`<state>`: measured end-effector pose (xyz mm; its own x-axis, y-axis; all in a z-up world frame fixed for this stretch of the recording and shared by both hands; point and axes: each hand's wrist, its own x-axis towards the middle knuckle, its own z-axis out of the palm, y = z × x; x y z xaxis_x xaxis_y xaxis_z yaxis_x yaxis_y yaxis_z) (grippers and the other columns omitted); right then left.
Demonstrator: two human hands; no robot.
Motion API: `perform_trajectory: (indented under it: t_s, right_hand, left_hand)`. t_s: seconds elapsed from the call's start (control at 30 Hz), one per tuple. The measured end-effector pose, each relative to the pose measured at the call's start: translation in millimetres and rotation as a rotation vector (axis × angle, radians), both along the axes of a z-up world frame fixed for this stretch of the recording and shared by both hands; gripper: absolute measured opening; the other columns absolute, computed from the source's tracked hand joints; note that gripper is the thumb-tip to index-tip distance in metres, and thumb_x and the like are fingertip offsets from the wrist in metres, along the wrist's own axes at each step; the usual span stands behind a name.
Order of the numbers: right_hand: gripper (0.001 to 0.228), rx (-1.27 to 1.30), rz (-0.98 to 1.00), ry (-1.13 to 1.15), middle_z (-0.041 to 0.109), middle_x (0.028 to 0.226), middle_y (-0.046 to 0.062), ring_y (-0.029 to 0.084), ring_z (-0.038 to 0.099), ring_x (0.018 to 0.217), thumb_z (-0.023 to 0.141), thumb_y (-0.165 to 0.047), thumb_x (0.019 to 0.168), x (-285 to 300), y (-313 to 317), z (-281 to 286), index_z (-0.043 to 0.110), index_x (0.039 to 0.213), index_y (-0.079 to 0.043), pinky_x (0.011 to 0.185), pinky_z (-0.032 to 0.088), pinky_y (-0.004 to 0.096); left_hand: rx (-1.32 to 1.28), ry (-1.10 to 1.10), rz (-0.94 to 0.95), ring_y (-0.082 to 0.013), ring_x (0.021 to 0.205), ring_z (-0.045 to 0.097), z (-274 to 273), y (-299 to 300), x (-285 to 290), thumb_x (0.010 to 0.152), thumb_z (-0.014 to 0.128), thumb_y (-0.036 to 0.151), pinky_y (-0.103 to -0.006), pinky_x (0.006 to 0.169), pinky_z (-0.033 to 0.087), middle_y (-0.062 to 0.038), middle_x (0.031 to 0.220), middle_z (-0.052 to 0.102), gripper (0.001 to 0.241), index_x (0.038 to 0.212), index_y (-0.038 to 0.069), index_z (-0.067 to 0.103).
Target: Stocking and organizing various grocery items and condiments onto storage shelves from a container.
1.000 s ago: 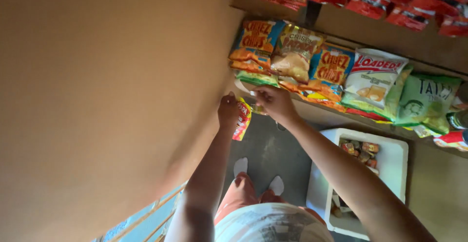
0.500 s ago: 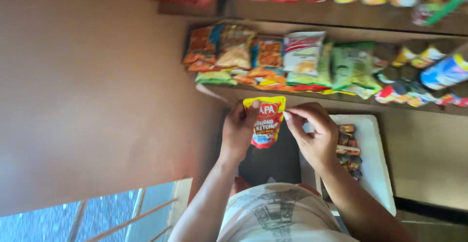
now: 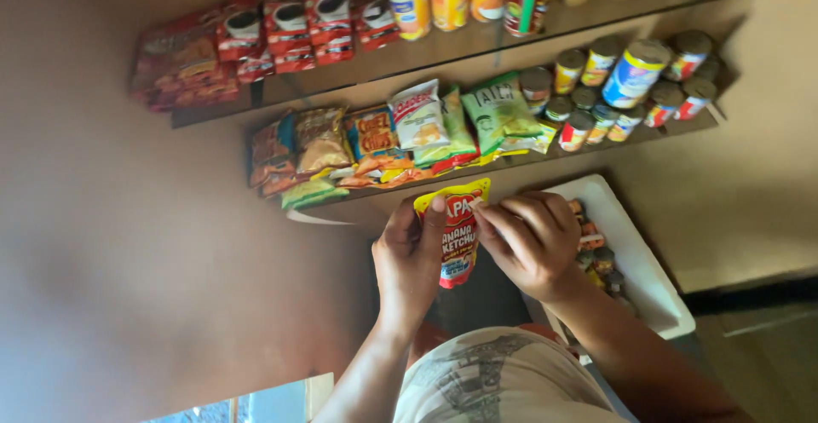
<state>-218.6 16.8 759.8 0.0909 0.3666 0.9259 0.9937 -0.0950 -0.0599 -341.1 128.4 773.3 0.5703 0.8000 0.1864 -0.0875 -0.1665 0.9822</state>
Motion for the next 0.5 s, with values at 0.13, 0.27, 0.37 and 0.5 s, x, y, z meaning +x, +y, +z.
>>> perform_trajectory:
  t_s: [0.13,0.27,0.37,0.5]
  right_hand:
    - [0.027,0.043,-0.053,-0.015,0.066,0.099,0.004,0.027,0.062,0.087,0.086,-0.003,0.084,-6,-12,4,0.074,0.107,-0.008,0.079,0.053,0.04]
    - [0.028,0.033,-0.103,-0.02,0.066,0.098,0.005,0.026,0.06,0.085,0.086,-0.002,0.082,-15,-19,8,0.074,0.107,-0.008,0.075,0.051,0.041]
    - [0.03,0.017,-0.112,-0.03,0.065,0.099,0.005,0.026,0.06,0.085,0.086,-0.002,0.081,-25,-17,14,0.074,0.108,-0.007,0.073,0.05,0.041]
    - [0.033,-0.013,-0.134,-0.025,0.065,0.1,0.005,0.027,0.06,0.085,0.084,-0.001,0.078,-46,-10,16,0.074,0.109,-0.008,0.074,0.05,0.042]
  left_hand:
    - [0.097,0.115,-0.024,0.0005,0.07,0.056,9,-10,1,0.1,0.069,0.027,-0.0212,0.061,0.052,-0.001,0.074,0.074,0.025,0.101,0.002,0.072]
    - [0.111,0.031,-0.099,0.0015,0.069,0.058,15,-11,-4,0.099,0.068,0.026,-0.02,0.061,0.052,0.001,0.076,0.074,0.024,0.107,0.003,0.073]
    - [0.099,0.037,-0.118,0.001,0.068,0.057,17,-4,-13,0.099,0.069,0.025,-0.0203,0.06,0.051,0.0,0.074,0.073,0.024,0.108,0.003,0.074]
    - [0.138,0.098,-0.116,0.0008,0.066,0.058,19,4,-32,0.099,0.067,0.024,-0.02,0.059,0.051,0.001,0.072,0.072,0.024,0.11,0.003,0.073]
